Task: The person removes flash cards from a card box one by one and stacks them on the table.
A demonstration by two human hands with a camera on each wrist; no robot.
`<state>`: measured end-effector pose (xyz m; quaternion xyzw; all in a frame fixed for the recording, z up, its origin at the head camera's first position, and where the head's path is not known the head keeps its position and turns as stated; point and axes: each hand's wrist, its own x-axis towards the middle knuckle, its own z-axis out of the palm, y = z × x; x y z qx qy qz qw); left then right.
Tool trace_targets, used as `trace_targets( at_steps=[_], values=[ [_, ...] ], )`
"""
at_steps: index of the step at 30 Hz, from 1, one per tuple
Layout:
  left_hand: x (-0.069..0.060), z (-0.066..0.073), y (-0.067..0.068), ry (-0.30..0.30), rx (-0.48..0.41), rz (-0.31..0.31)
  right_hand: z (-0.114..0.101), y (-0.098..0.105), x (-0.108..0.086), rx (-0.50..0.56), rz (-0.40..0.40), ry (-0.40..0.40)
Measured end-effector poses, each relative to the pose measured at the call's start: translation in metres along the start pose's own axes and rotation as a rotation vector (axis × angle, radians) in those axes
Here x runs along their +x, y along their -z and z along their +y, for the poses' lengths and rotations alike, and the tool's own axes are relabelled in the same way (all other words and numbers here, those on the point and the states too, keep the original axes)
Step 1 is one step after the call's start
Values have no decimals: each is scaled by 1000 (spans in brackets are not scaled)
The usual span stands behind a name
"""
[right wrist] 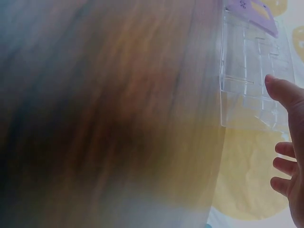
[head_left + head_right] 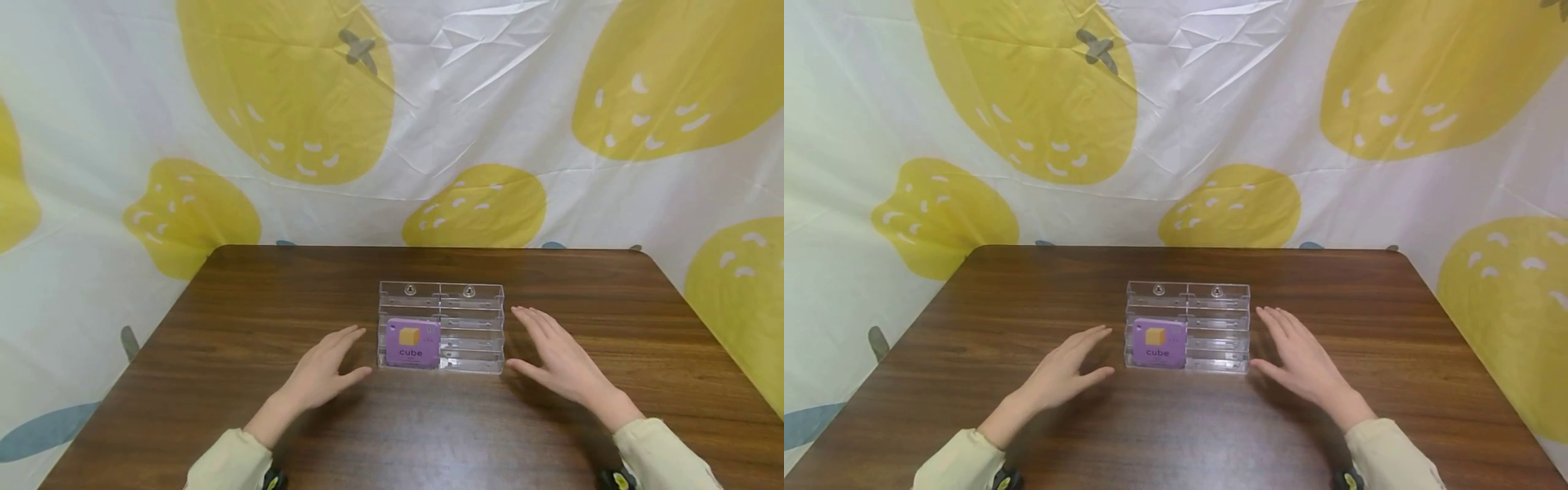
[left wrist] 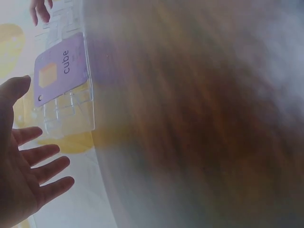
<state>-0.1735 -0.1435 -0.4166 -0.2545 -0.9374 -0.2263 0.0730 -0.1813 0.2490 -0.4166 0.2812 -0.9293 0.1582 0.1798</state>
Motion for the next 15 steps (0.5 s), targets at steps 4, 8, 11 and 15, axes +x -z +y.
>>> trace_targets(
  at_steps=[4, 8, 11, 15],
  values=[
    [4, 3, -2, -12, -9, 8, 0, -2, 2, 4, 10, 16],
    [7, 6, -3, -8, -8, 12, 0, -5, 4, 7, 11, 33],
    [7, 7, -3, -6, -1, 12, -1, -7, 5, 0, 8, 47],
    [9, 8, -3, 1, 11, 17, -1, -9, 6, -10, 6, 64]
  ],
)
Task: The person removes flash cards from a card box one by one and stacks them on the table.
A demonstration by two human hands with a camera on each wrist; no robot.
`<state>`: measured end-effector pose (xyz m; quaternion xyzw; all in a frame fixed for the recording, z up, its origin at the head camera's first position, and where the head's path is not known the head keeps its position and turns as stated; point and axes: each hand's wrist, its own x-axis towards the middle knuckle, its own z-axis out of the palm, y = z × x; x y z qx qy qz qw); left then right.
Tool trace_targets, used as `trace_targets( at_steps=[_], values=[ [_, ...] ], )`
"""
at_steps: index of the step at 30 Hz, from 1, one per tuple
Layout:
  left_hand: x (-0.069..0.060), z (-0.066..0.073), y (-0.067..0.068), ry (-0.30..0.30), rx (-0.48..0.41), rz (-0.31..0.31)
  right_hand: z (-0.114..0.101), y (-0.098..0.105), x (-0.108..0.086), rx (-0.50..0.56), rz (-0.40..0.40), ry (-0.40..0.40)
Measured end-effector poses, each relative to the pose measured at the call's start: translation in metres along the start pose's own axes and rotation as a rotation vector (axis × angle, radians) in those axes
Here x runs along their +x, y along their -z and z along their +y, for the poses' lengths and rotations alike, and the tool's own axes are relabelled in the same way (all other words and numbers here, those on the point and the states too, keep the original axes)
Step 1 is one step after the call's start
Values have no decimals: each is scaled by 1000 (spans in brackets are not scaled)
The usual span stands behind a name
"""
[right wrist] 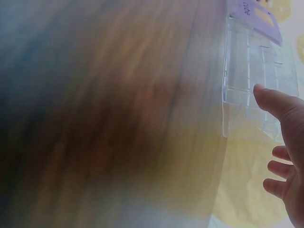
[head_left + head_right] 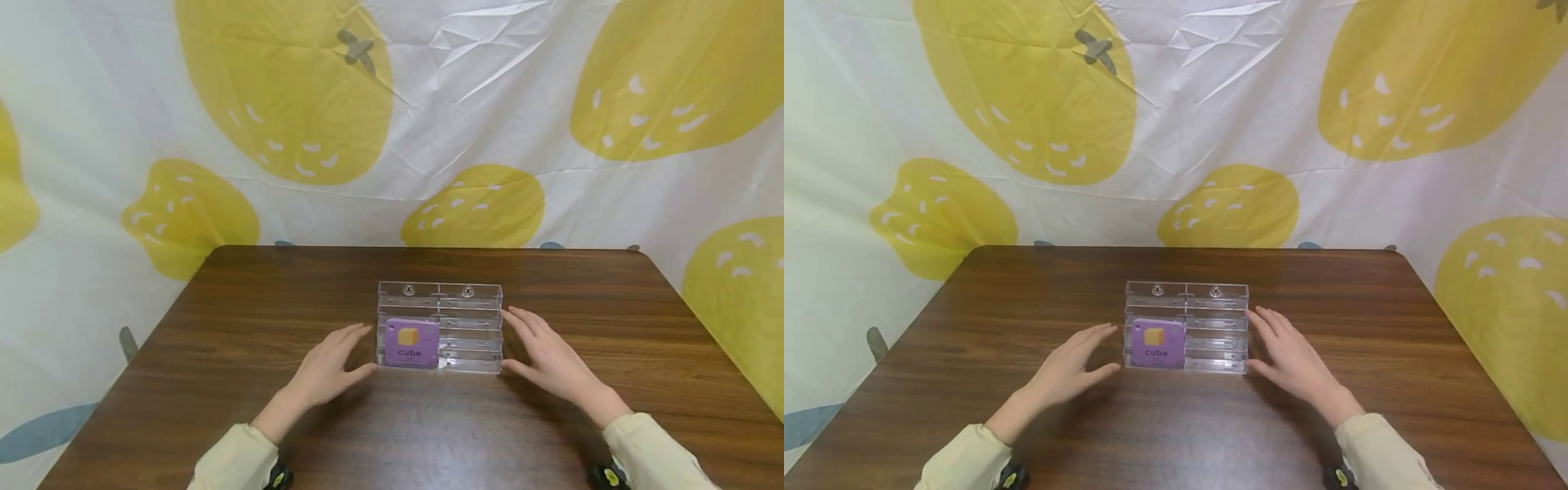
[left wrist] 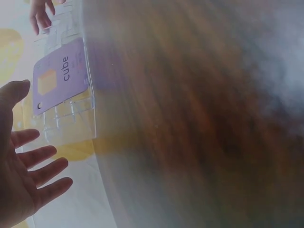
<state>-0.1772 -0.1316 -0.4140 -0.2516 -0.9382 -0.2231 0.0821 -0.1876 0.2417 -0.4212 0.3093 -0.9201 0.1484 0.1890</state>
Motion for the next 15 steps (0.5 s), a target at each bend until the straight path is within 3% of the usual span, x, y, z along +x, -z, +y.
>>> trace_targets(
  at_steps=[7, 15],
  values=[
    [9, 3, -1, -17, 25, 49, -1, -1, 1, 0, -3, 8],
    [18, 0, -8, -72, 33, 179, -3, -2, 1, -2, 4, 10]
  ],
)
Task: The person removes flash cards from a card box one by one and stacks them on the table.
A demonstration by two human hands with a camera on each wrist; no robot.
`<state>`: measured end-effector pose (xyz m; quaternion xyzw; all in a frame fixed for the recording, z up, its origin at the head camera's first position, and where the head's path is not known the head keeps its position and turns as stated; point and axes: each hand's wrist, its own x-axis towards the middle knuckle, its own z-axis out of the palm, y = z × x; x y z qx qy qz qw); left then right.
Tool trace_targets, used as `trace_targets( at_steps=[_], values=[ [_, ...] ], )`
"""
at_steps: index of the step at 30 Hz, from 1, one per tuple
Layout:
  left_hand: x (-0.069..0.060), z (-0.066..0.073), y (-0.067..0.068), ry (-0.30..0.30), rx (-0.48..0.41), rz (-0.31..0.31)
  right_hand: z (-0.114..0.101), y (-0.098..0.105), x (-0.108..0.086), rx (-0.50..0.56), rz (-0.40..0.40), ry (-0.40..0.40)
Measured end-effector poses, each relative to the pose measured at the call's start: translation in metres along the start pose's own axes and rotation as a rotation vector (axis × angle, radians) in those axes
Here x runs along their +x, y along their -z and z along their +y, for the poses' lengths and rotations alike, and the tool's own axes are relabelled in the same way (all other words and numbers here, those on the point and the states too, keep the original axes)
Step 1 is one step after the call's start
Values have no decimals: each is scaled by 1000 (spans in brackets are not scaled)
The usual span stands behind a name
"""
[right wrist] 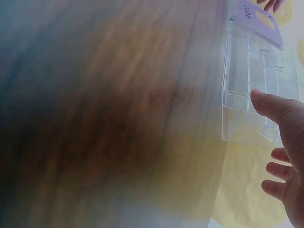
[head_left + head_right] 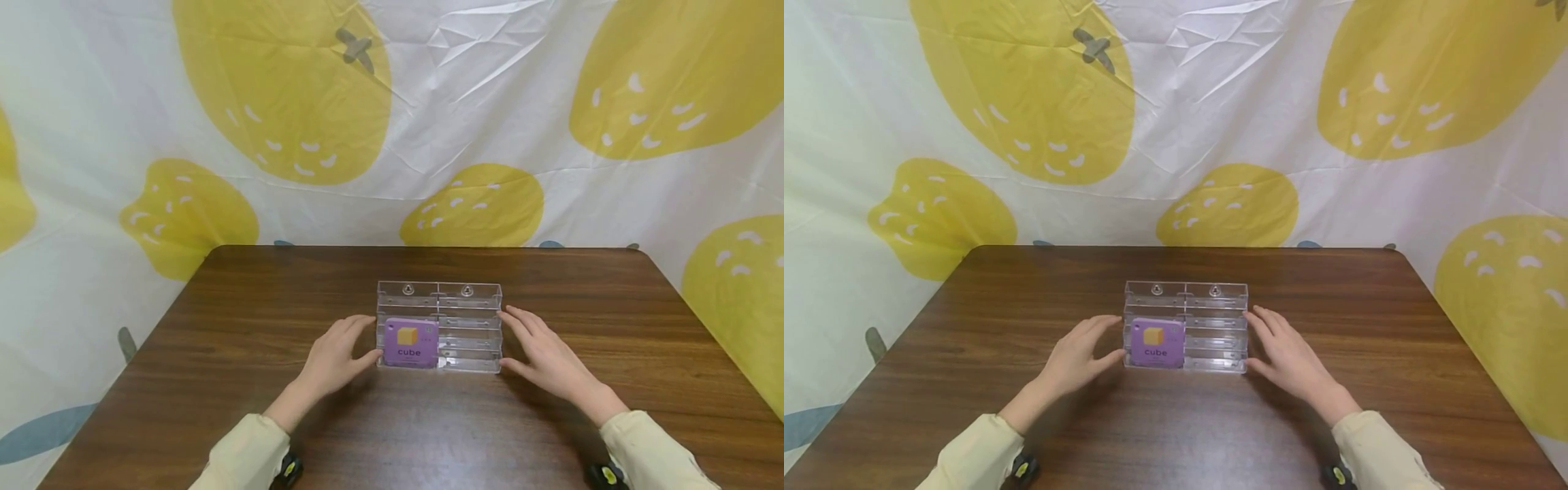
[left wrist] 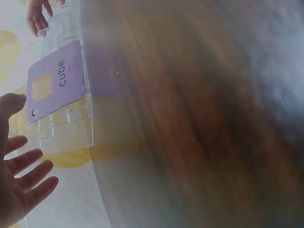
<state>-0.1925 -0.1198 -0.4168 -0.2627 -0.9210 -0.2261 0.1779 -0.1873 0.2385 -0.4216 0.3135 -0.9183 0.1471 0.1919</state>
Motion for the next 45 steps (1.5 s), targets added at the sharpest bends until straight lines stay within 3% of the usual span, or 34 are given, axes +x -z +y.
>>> trace_targets(
  at_steps=[4, 10, 17, 24, 38, 45],
  values=[
    [2, 1, -3, -1, -34, 47, 0, 0, 0, -2, 6, 3],
    [8, 4, -6, 57, -136, 67, 0, -1, 0, -7, 13, 13],
    [15, 6, -12, 175, -358, 122, -1, -1, 0, -6, 19, 21],
    [21, 4, -19, 319, -617, 114, 0, -1, 0, -6, 5, 5],
    [28, 7, -27, 401, -720, 169, -1, -1, 0, 1, -1, -7],
    [28, 9, -30, 479, -837, 191, 0, -2, 0, 1, 16, 12]
  ],
)
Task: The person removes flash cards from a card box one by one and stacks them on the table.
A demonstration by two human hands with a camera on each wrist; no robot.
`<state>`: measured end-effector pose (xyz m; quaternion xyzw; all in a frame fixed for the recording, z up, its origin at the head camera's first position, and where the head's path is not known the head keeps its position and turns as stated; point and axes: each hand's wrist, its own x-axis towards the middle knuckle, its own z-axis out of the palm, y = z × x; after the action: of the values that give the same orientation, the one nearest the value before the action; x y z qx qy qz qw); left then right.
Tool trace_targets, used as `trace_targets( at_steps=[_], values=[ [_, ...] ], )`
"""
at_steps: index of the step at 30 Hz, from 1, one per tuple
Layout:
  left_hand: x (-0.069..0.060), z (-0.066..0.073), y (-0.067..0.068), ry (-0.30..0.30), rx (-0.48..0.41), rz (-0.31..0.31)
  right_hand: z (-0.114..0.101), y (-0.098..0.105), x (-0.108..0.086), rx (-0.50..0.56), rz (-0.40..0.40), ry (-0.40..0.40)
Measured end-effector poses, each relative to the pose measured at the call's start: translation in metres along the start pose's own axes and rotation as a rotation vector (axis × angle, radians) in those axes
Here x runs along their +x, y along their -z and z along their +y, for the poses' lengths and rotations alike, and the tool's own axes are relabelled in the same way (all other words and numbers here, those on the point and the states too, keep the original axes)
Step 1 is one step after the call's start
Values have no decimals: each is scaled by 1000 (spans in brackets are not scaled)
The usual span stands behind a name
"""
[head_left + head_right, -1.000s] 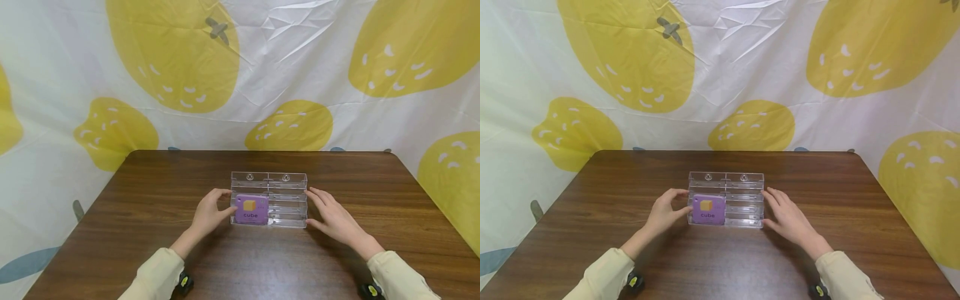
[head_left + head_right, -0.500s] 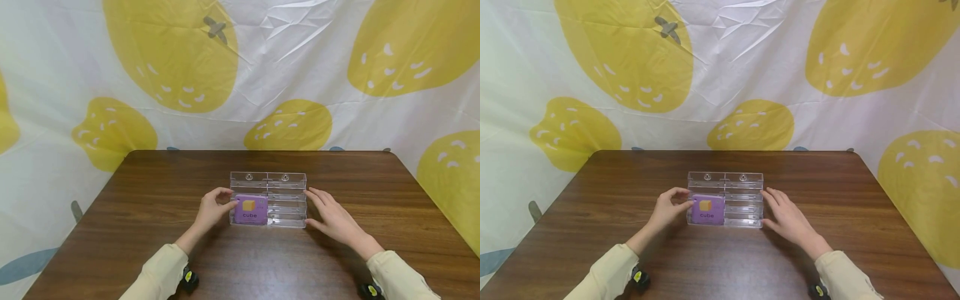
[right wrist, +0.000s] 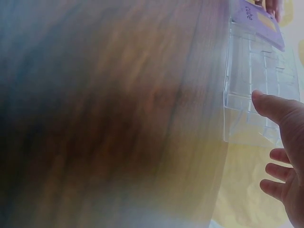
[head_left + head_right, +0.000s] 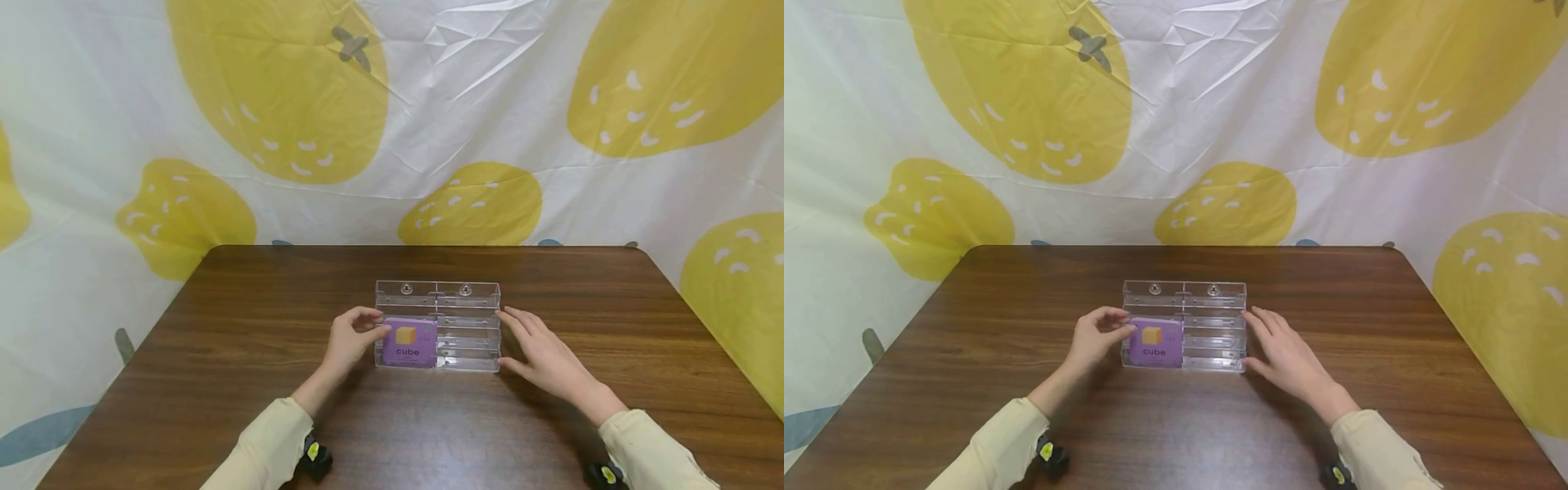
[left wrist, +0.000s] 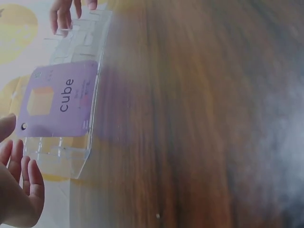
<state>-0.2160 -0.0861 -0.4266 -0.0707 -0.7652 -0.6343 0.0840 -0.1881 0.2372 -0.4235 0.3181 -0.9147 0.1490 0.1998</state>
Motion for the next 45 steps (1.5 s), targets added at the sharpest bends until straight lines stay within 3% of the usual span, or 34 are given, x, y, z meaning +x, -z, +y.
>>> trace_targets(
  at_steps=[6, 23, 38, 45],
  values=[
    [0, -1, -4, 29, -10, 24, 0, 0, 0, -3, 1, 1],
    [0, -4, -7, -111, 253, 78, -1, 0, 0, -2, -10, -8],
    [7, -4, 2, -183, 336, -12, -1, 1, -1, -2, -25, -19],
    [10, -5, 5, -181, 328, -25, -1, 1, -1, -1, -25, -20]
  ],
)
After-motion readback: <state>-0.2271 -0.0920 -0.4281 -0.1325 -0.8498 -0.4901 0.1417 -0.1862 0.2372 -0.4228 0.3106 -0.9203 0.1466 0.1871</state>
